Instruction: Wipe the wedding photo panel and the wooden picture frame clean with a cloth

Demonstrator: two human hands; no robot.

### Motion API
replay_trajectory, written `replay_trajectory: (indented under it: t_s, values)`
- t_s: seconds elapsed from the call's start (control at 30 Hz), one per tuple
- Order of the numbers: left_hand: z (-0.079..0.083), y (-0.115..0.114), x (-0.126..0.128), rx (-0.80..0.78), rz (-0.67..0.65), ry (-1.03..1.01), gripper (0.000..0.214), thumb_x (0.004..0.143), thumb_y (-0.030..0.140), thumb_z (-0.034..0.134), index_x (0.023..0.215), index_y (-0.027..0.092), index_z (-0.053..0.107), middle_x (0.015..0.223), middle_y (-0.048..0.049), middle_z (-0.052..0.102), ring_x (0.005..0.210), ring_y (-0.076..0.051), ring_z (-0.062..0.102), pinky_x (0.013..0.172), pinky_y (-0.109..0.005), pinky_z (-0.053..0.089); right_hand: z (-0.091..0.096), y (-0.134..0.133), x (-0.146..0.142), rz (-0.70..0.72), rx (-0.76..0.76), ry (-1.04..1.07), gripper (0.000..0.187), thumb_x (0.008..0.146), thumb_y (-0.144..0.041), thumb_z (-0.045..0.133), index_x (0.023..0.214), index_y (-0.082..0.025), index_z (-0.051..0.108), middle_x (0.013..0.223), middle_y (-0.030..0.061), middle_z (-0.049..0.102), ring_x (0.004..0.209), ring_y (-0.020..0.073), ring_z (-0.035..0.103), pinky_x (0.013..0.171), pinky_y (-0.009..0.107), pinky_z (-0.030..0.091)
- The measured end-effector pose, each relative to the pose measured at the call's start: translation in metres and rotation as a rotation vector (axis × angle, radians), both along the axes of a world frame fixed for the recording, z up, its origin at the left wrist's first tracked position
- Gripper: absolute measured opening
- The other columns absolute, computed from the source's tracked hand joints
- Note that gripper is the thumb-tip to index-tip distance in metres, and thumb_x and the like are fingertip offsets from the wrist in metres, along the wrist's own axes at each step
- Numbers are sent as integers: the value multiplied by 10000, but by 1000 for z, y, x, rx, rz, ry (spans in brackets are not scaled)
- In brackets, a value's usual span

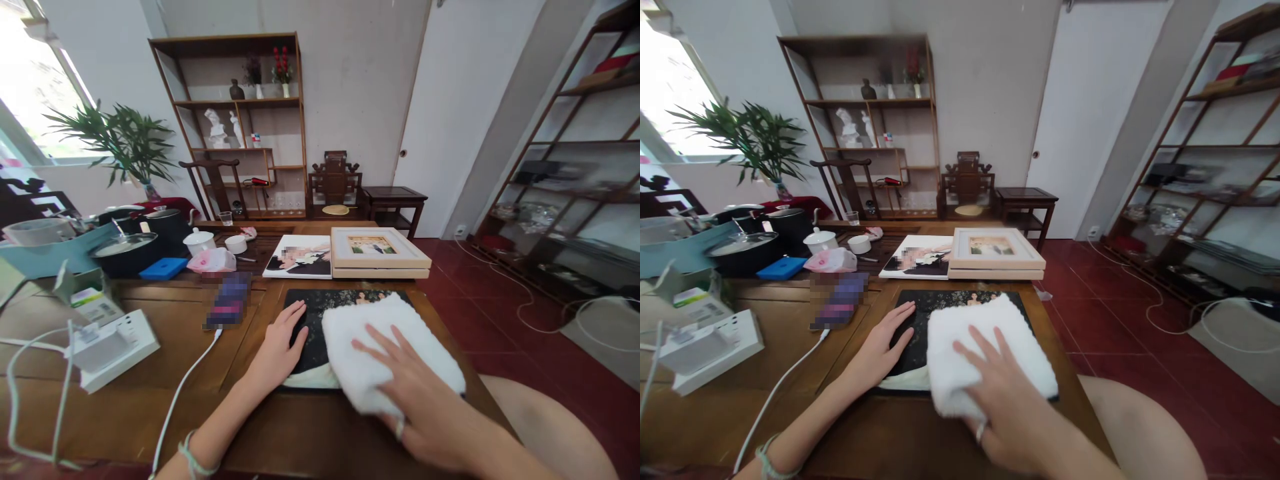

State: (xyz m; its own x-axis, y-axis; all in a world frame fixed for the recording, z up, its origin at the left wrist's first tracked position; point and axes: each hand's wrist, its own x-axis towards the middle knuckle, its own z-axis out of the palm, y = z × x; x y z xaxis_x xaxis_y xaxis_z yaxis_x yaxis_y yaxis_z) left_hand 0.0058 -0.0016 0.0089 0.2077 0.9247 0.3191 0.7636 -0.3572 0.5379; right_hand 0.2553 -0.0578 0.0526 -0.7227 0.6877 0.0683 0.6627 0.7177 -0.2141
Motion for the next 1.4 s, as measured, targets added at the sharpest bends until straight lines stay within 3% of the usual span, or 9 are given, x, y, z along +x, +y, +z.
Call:
replay_trajectory:
  t_s: [0.17, 0.3, 0.53, 0.63, 0.83, 0.93, 1.07, 1.23, 1.4]
  values:
    - [4, -2, 1, -70, 2, 47, 401, 895, 265, 374, 1276, 167, 451, 1401, -112, 393, 1299, -229, 349, 1053, -482, 282, 2, -19, -6, 104, -56, -9, 454, 644, -174, 559, 1089, -238, 624, 1438, 61, 325, 1329, 391, 121, 1018, 669, 80]
    - [3, -2, 0, -58, -14, 66, 395, 914, 252, 328, 1286, 183, 441, 1398, -108, 392, 1301, -218, 340, 1044, -477, 289, 4, 17, -8, -20, 33, 52, 320, 781, -230, 496, 1074, -245, 624, 1400, 43, 399, 1324, 329, 217, 1043, 601, 145]
    - [0, -1, -1, -49, -11, 49, 393, 919, 236, 316, 1285, 171, 443, 1394, -102, 399, 1299, -200, 342, 1056, -444, 280, 3, 87, -25, -200, 102, 36, 369, 867, -301, 420, 1210, -232, 540, 1363, 62, 444, 1298, 340, 263, 1012, 617, 177]
    - [0, -1, 0, -55, -10, 37, 394, 918, 229, 309, 1285, 170, 442, 1393, -104, 400, 1299, -202, 343, 1053, -454, 282, 0, 67, -33, -184, 98, 29, 355, 859, -299, 433, 1182, -233, 566, 1375, 78, 428, 1309, 348, 233, 1014, 634, 130]
    - [4, -3, 2, -109, 15, 44, 403, 907, 223, 323, 1292, 186, 437, 1406, -109, 384, 1306, -230, 332, 1038, -492, 284, -8, -18, -39, 30, 22, -20, 225, 747, -353, 587, 892, -225, 703, 1424, 105, 348, 1309, 427, 168, 1019, 651, 115]
    - [4, -2, 2, -106, 3, 51, 408, 906, 219, 317, 1293, 166, 435, 1409, -116, 377, 1311, -224, 323, 1046, -477, 279, -1, -28, -40, 72, -18, -23, 248, 752, -353, 578, 934, -228, 691, 1372, 121, 424, 1300, 409, 219, 1019, 638, 158]
    - [1, -1, 1, -93, 1, 33, 405, 909, 231, 323, 1296, 175, 429, 1403, -112, 388, 1310, -215, 327, 1053, -474, 269, 8, 9, -41, -31, 3, 83, 318, 834, -327, 474, 1106, -242, 615, 1329, 97, 474, 1327, 314, 210, 1055, 568, 135]
    - [0, -2, 1, -101, 7, 20, 407, 907, 224, 328, 1305, 200, 412, 1409, -107, 379, 1310, -224, 324, 1034, -503, 276, 3, 75, -48, -65, 80, 76, 353, 850, -272, 451, 1179, -238, 571, 1394, 88, 399, 1323, 319, 218, 1035, 572, 172]
    - [2, -2, 1, -110, 7, 18, 407, 907, 212, 322, 1304, 205, 414, 1411, -107, 376, 1311, -225, 322, 1028, -506, 283, -1, 73, -53, -64, 94, 62, 337, 854, -293, 442, 1149, -237, 594, 1418, 74, 369, 1332, 336, 181, 1029, 605, 134]
